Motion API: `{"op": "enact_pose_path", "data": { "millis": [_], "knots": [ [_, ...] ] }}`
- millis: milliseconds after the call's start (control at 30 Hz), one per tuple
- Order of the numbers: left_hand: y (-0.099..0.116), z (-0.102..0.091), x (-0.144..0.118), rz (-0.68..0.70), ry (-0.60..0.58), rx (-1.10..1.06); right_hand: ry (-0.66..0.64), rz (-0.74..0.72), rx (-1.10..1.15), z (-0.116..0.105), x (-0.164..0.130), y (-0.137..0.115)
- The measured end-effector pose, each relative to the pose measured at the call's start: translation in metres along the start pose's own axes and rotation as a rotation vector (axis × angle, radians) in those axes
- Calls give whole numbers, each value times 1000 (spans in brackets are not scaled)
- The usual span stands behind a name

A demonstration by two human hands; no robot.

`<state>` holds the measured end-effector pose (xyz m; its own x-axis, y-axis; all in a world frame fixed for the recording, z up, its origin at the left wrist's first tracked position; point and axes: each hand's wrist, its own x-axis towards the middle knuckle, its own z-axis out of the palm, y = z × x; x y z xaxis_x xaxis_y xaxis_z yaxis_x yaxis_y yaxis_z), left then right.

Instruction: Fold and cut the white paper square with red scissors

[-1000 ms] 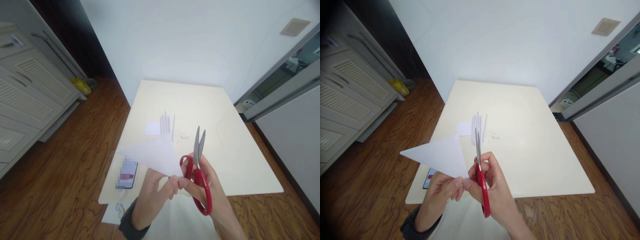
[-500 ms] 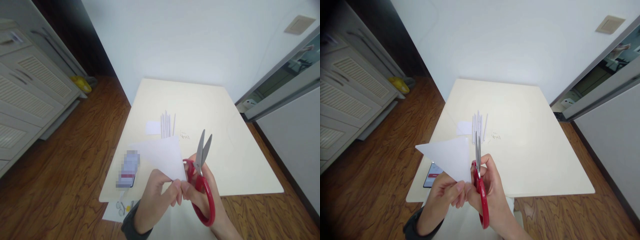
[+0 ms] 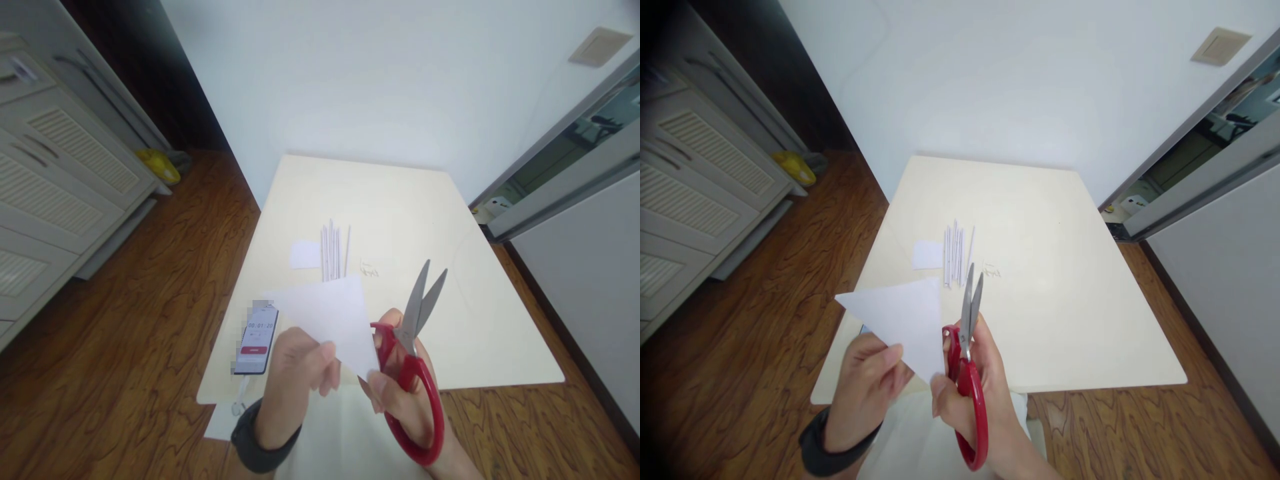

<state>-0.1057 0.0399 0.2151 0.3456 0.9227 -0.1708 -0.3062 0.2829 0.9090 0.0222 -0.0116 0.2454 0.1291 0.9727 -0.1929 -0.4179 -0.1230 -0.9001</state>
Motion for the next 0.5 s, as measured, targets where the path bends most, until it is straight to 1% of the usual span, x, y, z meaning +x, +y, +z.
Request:
{"op": "enact_pose_path", "data": {
  "millis": [33, 100, 267, 367, 500],
  "knots": [
    [3, -3, 2, 12, 48, -20, -4, 14, 9, -1, -1, 1],
    [10, -10, 8, 42, 99, -40, -12, 47, 25, -2, -4, 1],
    [22, -22, 19, 132, 182, -56, -16, 90, 90, -1, -6, 0],
    [25, -26, 24, 178, 215, -83, -29, 82, 83, 1, -5, -1],
    [29, -33, 29, 161, 228, -177, -63, 56, 88, -3, -8, 4]
  ]
}}
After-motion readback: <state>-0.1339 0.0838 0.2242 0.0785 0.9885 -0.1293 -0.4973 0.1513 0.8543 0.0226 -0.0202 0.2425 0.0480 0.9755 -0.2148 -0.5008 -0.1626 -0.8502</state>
